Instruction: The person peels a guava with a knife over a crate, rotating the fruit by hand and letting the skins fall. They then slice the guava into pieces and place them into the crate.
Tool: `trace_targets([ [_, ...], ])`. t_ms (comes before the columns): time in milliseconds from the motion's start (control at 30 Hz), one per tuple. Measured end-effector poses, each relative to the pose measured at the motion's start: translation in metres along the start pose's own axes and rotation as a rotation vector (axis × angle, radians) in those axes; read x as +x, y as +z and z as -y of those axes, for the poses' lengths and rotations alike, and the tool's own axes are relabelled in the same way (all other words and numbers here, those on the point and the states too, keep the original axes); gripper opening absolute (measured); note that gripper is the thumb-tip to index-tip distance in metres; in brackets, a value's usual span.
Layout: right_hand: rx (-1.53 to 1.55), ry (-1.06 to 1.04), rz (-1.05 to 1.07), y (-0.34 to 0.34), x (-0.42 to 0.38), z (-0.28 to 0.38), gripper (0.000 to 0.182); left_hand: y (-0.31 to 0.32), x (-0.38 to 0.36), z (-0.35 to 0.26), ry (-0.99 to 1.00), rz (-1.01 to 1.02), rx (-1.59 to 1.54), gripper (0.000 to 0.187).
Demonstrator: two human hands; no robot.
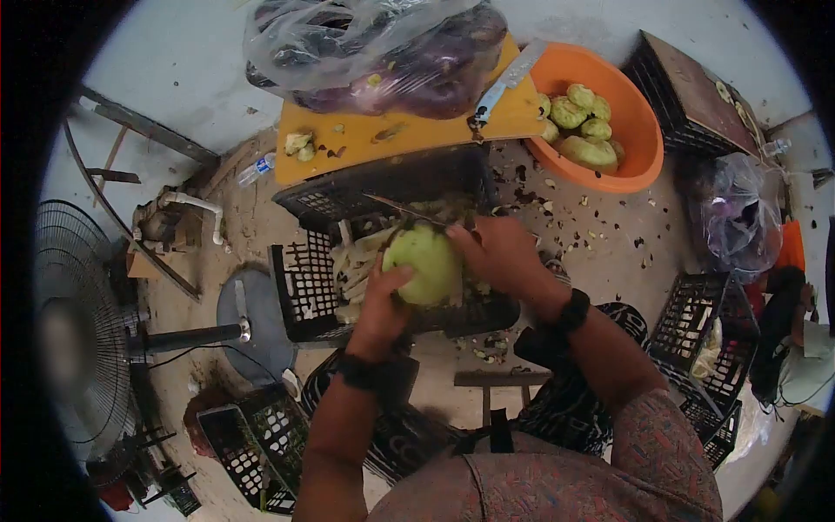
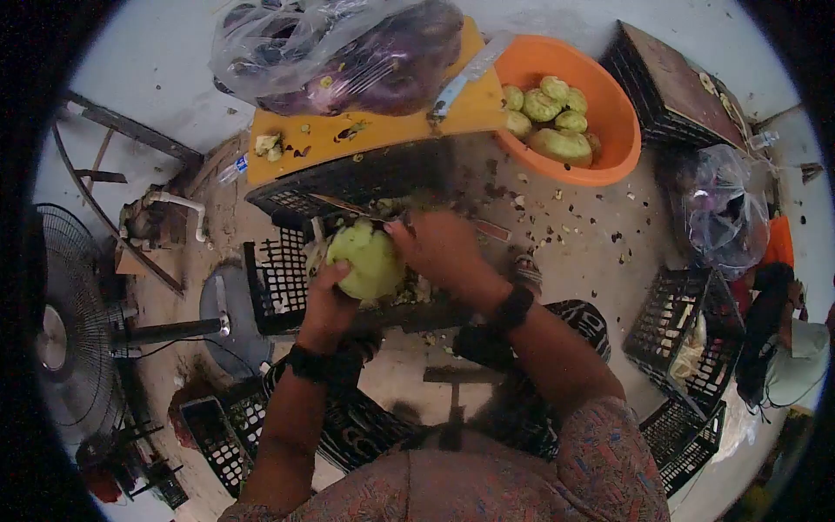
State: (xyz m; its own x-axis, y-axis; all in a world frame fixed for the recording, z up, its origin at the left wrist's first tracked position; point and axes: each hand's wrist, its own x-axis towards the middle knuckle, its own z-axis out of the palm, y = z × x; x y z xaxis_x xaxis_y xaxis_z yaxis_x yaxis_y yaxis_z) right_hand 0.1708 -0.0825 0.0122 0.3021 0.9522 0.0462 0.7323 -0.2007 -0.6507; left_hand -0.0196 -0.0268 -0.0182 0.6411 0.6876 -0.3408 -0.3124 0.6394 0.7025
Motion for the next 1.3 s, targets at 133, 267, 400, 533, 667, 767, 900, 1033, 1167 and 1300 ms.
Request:
trace_targets([
  [133,0.042,-0.124,-0.068,-0.005,-0.006,-0.002,0.038,0.0,0.003,-0.006,0.0,-0.016,-0.163,0.061],
  [267,-0.051,-0.336,-0.138,-0.01,-0.019,0.0,0.026,0.003,0.003,-0.007,0.032,-0.005,-0.185,0.061],
  [400,-0.047,-0.405,-0.187,-0.011,-0.022,0.0,0.021,0.002,0.006,-0.003,0.059,0.048,-0.159,0.062],
  [533,-0.047,-0.391,-0.206,-0.011,-0.024,-0.001,0.021,0.008,0.005,-0.004,0.085,0.036,-0.122,0.063],
  [667,-0.058,-0.33,-0.12,-0.01,-0.026,-0.003,0.028,0.006,0.007,0.001,0.108,0.007,-0.117,0.063],
  [767,-0.032,-0.3,-0.095,-0.006,-0.024,-0.003,0.029,0.007,0.007,0.002,0.119,0.012,-0.143,0.055],
  [900,-0.058,-0.29,-0.089,-0.006,-0.022,-0.002,0.031,0.009,0.005,0.003,0.134,0.027,-0.1,0.054],
  [1033,-0.001,-0.278,-0.079,-0.006,-0.023,-0.001,0.032,0.016,0.003,-0.002,0.145,-0.037,0.01,0.062],
  [1167,-0.004,-0.262,-0.066,-0.007,-0.025,-0.002,0.033,0.012,0.005,0.0,0.177,-0.061,-0.011,0.063],
  [1300,0.018,-0.295,-0.176,-0.007,-0.023,-0.001,0.022,0.01,0.005,0.004,0.142,-0.032,-0.01,0.064],
])
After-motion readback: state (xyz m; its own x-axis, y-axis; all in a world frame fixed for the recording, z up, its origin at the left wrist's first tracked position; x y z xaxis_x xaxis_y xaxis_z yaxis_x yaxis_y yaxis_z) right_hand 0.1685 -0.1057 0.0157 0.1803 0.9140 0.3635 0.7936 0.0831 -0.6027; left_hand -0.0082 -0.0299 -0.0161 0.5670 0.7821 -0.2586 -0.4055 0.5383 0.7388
